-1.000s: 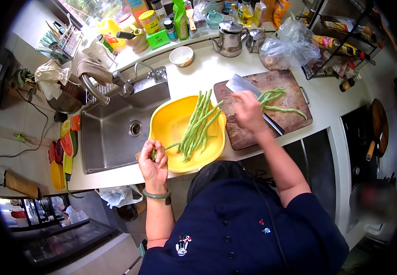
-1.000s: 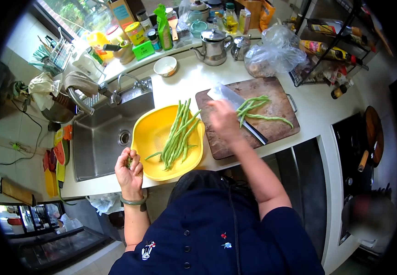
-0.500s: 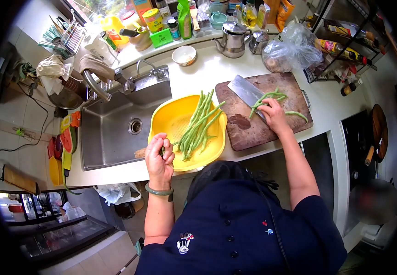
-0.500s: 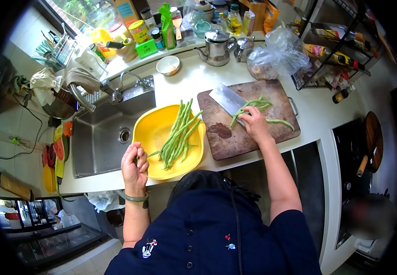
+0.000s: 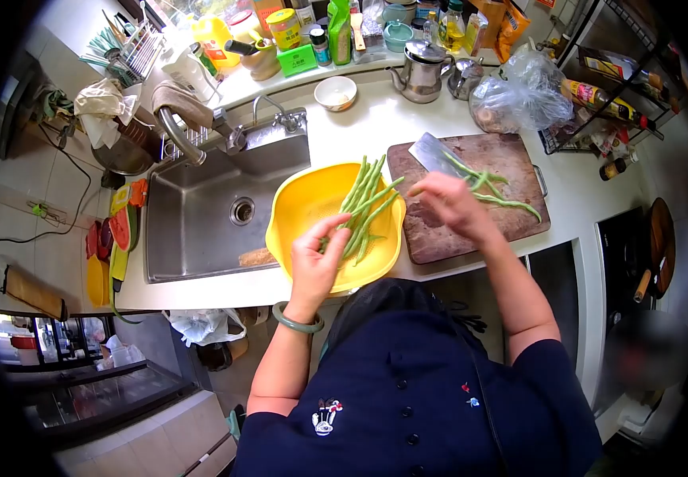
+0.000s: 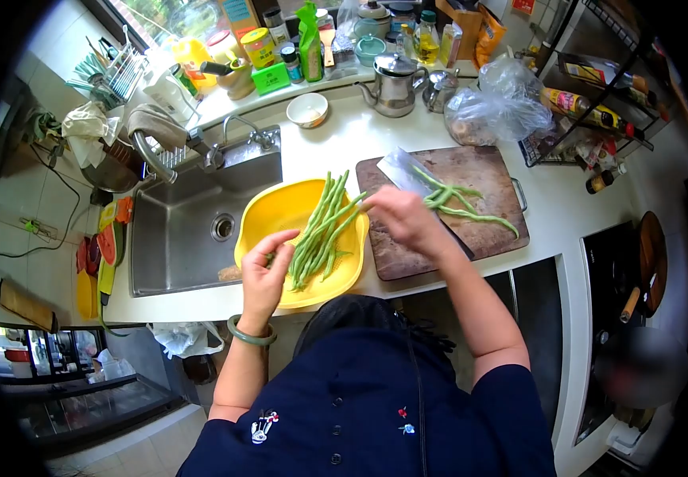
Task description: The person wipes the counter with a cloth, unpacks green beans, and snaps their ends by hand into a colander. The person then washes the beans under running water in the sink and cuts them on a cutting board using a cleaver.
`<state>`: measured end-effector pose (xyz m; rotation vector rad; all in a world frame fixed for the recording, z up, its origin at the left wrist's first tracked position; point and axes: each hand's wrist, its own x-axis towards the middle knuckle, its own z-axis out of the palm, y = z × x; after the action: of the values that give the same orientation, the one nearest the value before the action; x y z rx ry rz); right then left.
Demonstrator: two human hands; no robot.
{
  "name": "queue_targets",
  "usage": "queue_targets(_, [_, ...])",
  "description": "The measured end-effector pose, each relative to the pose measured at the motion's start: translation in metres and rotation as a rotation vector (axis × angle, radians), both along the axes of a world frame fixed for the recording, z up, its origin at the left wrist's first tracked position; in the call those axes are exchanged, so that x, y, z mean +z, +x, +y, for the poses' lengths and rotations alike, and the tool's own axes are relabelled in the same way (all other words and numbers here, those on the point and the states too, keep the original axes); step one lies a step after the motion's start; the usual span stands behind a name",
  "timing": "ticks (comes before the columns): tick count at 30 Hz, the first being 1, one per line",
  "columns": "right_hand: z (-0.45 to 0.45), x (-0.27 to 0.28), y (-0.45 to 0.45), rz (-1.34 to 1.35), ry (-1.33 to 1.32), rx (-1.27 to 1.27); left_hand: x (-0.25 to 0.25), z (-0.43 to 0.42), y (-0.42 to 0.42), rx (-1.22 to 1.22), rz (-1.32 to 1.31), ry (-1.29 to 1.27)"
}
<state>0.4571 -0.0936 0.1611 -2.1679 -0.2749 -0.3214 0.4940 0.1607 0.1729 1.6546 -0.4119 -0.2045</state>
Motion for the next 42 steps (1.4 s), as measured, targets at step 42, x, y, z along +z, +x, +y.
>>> queue_targets(42, [-0.045, -0.081, -0.005, -0.08, 0.47, -0.896, -0.028, 0.082, 0.022, 0.175, 0.615, -0.746])
